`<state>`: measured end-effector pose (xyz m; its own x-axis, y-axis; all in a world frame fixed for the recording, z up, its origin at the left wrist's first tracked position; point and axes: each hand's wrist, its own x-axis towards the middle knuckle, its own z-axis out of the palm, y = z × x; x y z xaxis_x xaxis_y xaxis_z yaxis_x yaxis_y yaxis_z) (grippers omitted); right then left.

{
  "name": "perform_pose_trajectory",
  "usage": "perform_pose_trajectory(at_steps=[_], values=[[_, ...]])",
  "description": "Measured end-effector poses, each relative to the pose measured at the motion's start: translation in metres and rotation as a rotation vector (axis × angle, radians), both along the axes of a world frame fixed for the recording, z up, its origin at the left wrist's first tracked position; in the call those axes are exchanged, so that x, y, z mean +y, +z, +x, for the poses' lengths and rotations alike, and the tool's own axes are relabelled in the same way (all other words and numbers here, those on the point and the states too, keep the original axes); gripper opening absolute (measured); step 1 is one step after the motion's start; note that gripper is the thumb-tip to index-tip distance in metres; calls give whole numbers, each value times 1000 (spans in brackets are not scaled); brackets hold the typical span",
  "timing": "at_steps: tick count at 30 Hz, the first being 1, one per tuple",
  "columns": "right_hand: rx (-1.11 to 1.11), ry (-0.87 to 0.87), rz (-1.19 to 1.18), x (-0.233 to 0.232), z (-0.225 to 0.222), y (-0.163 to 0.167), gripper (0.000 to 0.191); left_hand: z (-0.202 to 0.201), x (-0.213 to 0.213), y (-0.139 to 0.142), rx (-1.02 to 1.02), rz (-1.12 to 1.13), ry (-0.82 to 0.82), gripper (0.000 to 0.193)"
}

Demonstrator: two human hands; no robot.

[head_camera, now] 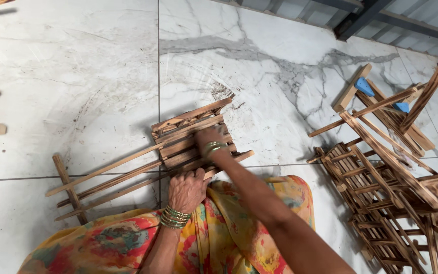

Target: The person sits on the floor and rubs down small wooden chair frames with a cloth-like abrasive pad, turning each frame over and working different sides and slats. Finished frames are set aside with a pile of similar wooden chair frames nearby.

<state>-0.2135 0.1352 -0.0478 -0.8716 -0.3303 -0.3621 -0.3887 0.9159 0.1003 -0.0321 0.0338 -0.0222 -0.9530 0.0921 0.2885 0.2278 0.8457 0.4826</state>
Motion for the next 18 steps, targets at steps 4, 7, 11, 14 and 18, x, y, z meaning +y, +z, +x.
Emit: perform_pose_trajectory(at_steps=[4, 7, 11, 14, 18], values=[[-96, 157, -105, -67, 24, -23, 30, 1, -1, -18, 209, -82, 15, 14], [-299, 273, -74, -75, 21, -8, 36, 1, -1, -21, 184, -54, -12, 10], [-155, 64, -9, -10, -3, 29, 23, 2, -2, -5, -20, -2, -24, 23], [-16, -10, -7, 34, -6, 48, 58, 2, -2, 11, -70, -8, -19, 29], [-54, 35, -234, 20, 16, 71, 52, 3, -3, 26, -135, 39, -24, 45]])
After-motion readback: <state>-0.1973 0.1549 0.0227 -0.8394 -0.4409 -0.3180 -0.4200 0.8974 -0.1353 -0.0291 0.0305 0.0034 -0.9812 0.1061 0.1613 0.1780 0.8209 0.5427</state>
